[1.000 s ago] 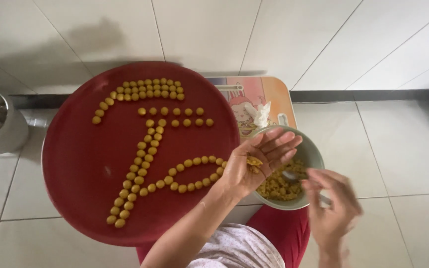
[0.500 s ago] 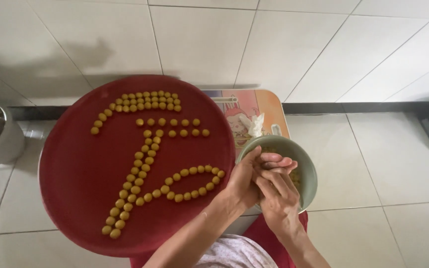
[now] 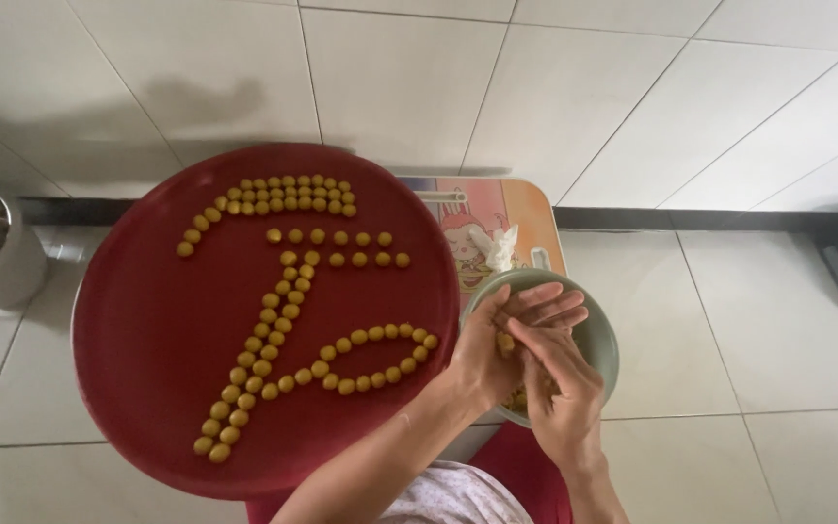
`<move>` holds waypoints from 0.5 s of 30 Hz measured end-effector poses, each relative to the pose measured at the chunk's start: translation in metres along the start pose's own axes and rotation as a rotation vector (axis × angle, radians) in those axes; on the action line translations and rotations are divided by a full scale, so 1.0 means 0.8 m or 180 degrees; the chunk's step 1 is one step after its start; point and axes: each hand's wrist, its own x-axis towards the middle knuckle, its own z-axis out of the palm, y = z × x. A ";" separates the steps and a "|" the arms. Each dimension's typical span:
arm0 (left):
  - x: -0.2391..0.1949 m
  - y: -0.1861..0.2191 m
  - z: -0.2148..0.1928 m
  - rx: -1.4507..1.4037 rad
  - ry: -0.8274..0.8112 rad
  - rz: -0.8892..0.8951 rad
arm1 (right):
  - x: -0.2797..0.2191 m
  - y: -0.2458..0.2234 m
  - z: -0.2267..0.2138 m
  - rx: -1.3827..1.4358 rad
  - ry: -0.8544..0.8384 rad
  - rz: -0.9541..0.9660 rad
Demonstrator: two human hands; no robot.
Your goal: The person is preparing small pastry balls by scooping dough from a bowl, rolling it between their hands, and arranging the balls in a pattern on a large red tray.
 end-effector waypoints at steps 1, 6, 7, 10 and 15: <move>0.001 -0.001 -0.002 -0.0014 0.0005 0.0002 | 0.002 -0.003 -0.002 -0.0002 -0.0015 0.0005; -0.005 0.003 0.018 0.0202 0.0421 -0.0061 | -0.001 0.001 0.007 -0.0405 0.0156 -0.0154; -0.008 0.005 0.022 0.0204 0.0425 -0.0065 | -0.002 -0.002 0.007 -0.0405 0.0158 -0.0149; -0.017 0.009 0.033 0.0457 0.0396 -0.0010 | -0.007 -0.002 0.014 -0.0278 0.0234 -0.0052; -0.014 0.007 0.024 0.0947 0.0020 0.0040 | -0.007 0.005 0.011 -0.0178 0.0309 0.0268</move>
